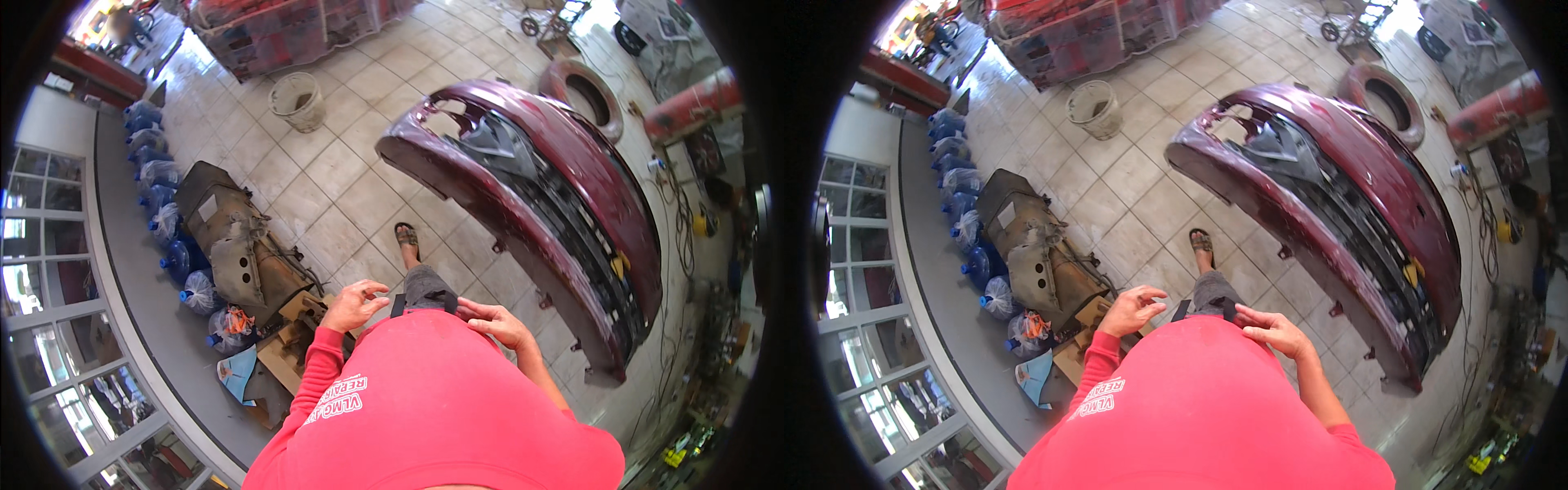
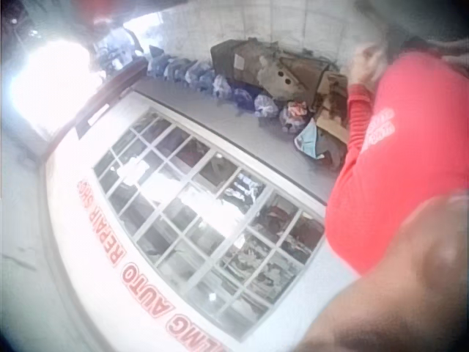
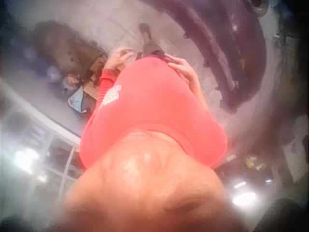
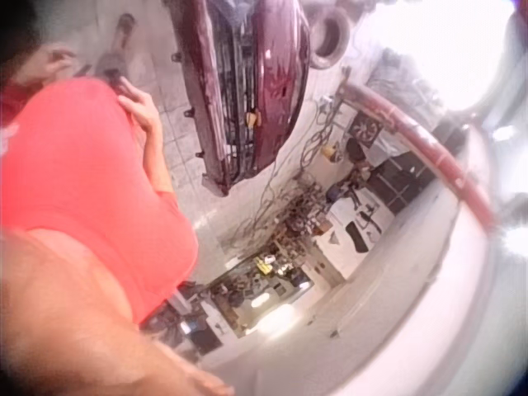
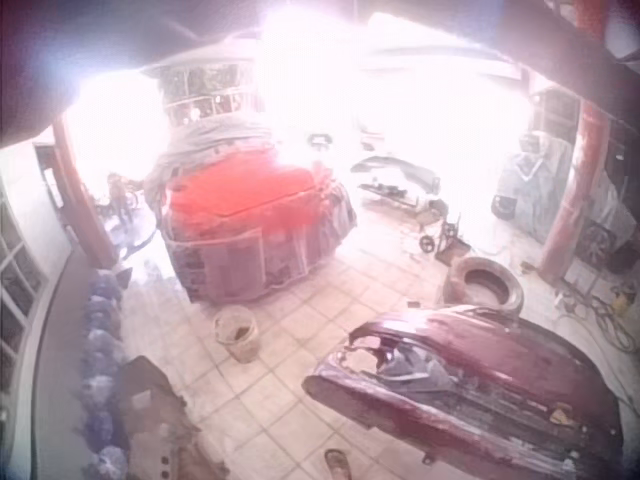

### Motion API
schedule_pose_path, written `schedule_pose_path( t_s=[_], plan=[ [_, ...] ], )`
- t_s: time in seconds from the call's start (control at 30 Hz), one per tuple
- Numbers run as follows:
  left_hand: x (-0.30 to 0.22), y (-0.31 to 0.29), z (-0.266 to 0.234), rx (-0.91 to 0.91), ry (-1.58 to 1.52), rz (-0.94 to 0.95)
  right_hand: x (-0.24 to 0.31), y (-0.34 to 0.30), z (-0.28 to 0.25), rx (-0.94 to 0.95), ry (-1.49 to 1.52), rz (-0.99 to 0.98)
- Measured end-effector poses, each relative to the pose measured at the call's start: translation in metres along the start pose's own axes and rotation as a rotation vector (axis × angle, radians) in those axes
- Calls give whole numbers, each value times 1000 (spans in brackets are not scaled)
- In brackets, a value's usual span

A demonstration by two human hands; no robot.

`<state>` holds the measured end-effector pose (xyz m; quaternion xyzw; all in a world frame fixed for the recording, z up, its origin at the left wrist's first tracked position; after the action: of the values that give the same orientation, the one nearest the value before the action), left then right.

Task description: The person cleans a maroon car bumper using a sponge and water. They repeatedly dip the sponge into a bucket and wipe the bumper surface, covering multiple areas.

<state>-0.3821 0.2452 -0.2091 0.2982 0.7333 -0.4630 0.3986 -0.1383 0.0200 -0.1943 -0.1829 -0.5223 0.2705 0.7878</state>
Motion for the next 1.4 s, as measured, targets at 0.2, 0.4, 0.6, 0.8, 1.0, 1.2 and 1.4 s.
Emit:
schedule_pose_path(
  t_s=[0.2,0.4,0.6,0.8,1.0,1.2,1.4],
  plan=[
    [5,45,-65,72,90,-222,132,81,-22,38,-544,-195],
    [64,60,-184,-289,-89,-249,277,130,-103,-564,-837,-514],
    [15,118,-272,-39,214,-295,368,158,-139,-872,-812,-480],
    [59,176,-378,37,390,-265,367,318,-87,-537,-830,-388],
    [67,247,-506,24,455,-214,175,412,-110,-191,-964,366],
    [65,275,-625,28,415,-140,151,419,-81,-564,-187,404],
    [78,306,-706,24,475,-165,107,507,-108,-549,-223,591]
  ],
)
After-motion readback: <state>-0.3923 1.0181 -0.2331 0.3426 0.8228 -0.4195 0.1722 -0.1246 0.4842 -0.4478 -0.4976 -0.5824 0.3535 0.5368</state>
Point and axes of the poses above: each hand's wrist, its own y-axis towards the middle knuckle, its own z-axis out of the palm, x = y × z, the point moved 7 cm from there along y, towards the middle knuckle, and after that the axes turned 10 degrees about x, right-handed, at the moved point
